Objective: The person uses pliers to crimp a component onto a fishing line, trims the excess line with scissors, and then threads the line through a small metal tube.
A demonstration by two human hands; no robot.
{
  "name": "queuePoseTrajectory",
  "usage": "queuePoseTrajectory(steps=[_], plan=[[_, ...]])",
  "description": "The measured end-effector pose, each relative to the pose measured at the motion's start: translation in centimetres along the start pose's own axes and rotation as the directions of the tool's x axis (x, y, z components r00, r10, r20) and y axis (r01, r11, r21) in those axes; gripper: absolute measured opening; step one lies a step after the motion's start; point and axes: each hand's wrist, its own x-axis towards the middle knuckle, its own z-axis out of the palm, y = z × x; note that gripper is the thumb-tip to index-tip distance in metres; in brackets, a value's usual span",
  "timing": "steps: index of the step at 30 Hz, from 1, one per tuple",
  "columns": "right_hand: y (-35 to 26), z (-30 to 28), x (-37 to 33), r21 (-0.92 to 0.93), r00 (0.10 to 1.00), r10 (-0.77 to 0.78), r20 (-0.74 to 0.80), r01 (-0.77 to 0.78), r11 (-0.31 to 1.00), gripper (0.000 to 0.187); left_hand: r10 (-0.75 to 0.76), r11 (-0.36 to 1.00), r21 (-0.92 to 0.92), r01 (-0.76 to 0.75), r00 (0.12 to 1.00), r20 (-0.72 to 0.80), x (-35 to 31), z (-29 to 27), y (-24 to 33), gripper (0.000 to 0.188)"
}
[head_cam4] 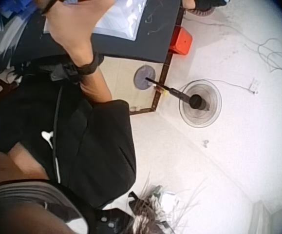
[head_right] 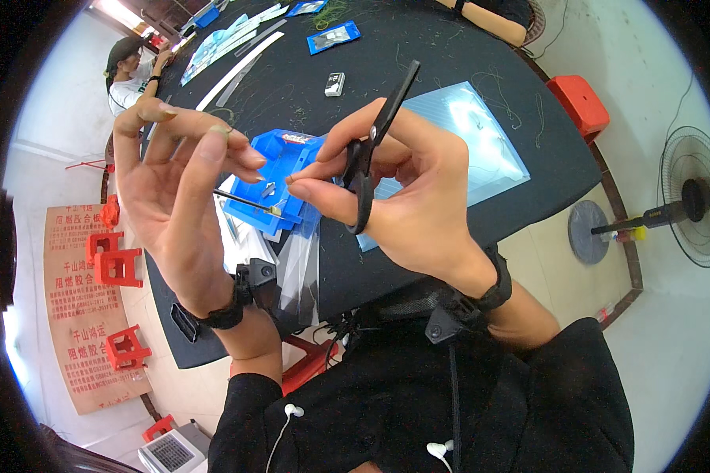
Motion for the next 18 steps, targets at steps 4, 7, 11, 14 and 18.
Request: queuePoseTrajectory(steps=[4,7,11,14,18], plan=[[-0.2,-0.4,0.3,0.061,0.997,0.064,0.033,-0.066,0.996,0.035,-0.050,0.983,0.180,0.038,0.997,0.062,0.0,-0.2,0.1,0.033],[-0.8,-0.7,0.6,0.068,0.989,0.137,0.050,-0.140,0.988,0.032,-0.067,0.946,0.324,0.016,0.987,0.146,0.1,-0.3,0.4,0.024],[-1.7,-1.2,0.6,0.042,0.960,0.272,0.074,-0.275,0.961,0.032,-0.177,0.941,0.320,0.107,0.964,0.197,-0.1,-0.5,1.0,0.018],[-2.0,-1.3,0.7,0.066,0.952,0.296,0.080,-0.301,0.951,0.033,-0.180,0.929,0.363,0.072,0.944,0.275,0.1,-0.8,1.2,0.015],[-2.2,-2.2,1.3,0.031,0.939,0.314,0.139,-0.321,0.947,0.034,-0.205,0.895,0.445,0.031,0.915,0.348,0.2,-1.2,1.6,0.015]])
